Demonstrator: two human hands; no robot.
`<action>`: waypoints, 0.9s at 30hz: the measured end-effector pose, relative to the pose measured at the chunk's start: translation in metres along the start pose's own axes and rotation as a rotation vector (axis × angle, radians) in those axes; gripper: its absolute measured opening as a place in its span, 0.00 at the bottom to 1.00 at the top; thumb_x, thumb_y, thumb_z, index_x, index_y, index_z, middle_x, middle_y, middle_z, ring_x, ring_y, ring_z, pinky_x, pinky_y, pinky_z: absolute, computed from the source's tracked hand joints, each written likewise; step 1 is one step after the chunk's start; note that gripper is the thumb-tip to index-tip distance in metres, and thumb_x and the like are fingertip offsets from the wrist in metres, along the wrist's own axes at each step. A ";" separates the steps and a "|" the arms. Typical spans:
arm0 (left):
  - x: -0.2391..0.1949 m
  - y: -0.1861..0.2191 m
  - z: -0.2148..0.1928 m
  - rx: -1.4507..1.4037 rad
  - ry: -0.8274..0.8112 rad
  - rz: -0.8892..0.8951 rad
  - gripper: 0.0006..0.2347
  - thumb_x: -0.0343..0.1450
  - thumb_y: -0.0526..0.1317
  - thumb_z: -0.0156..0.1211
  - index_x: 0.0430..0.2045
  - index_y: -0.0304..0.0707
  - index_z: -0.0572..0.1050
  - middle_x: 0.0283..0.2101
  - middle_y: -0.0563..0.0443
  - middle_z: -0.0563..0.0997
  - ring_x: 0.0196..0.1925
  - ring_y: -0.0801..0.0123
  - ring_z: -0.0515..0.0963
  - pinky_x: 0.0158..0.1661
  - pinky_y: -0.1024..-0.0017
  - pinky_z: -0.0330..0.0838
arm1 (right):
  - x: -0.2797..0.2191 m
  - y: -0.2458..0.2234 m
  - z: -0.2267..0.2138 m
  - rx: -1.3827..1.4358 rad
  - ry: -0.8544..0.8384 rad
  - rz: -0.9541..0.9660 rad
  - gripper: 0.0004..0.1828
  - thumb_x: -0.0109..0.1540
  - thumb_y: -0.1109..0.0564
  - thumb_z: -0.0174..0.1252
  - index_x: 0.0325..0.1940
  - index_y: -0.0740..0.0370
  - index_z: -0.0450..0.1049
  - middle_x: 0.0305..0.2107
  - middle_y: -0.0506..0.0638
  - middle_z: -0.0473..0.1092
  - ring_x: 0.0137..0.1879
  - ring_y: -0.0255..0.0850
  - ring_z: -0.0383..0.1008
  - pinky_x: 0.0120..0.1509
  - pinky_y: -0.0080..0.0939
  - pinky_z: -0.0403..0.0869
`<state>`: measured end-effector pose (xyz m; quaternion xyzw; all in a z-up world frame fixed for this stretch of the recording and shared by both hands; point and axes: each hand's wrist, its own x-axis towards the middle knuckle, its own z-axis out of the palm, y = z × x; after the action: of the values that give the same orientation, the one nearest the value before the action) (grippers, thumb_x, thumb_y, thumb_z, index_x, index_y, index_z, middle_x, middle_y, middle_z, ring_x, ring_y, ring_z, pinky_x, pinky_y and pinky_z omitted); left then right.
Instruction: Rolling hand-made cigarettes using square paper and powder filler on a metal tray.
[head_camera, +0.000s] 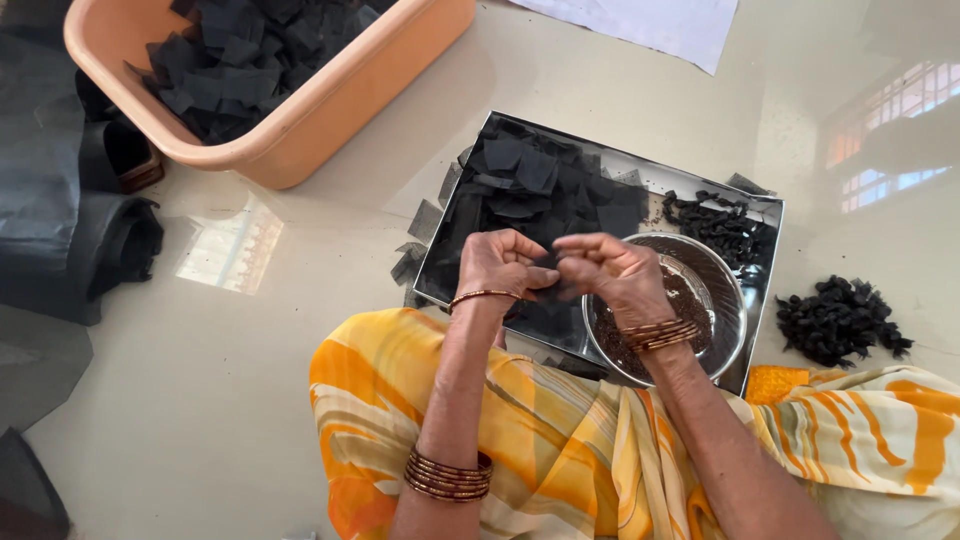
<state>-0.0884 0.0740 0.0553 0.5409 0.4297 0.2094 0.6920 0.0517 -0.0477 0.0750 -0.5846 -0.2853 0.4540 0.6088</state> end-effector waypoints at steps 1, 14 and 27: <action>0.000 -0.002 0.000 -0.001 -0.001 -0.003 0.08 0.58 0.24 0.73 0.27 0.26 0.80 0.25 0.46 0.83 0.23 0.69 0.83 0.24 0.69 0.81 | -0.001 0.002 -0.001 0.000 0.002 0.003 0.13 0.61 0.58 0.65 0.48 0.67 0.80 0.34 0.50 0.80 0.36 0.34 0.81 0.41 0.36 0.84; -0.023 0.023 -0.010 -0.374 -0.179 -0.138 0.08 0.69 0.37 0.66 0.29 0.25 0.79 0.28 0.40 0.84 0.27 0.61 0.87 0.31 0.65 0.87 | -0.008 0.014 -0.015 0.082 -0.066 -0.101 0.09 0.62 0.62 0.66 0.45 0.67 0.81 0.42 0.51 0.78 0.43 0.34 0.78 0.46 0.35 0.82; -0.028 0.029 -0.015 -0.366 -0.148 0.049 0.06 0.64 0.26 0.69 0.32 0.26 0.82 0.29 0.45 0.85 0.27 0.69 0.85 0.31 0.72 0.84 | -0.041 -0.032 -0.003 0.346 -0.036 -0.175 0.05 0.60 0.62 0.66 0.40 0.60 0.80 0.55 0.60 0.75 0.58 0.46 0.80 0.61 0.50 0.81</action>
<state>-0.1103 0.0709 0.0919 0.4300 0.3191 0.2603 0.8034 0.0438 -0.0827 0.1132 -0.4362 -0.2635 0.4519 0.7321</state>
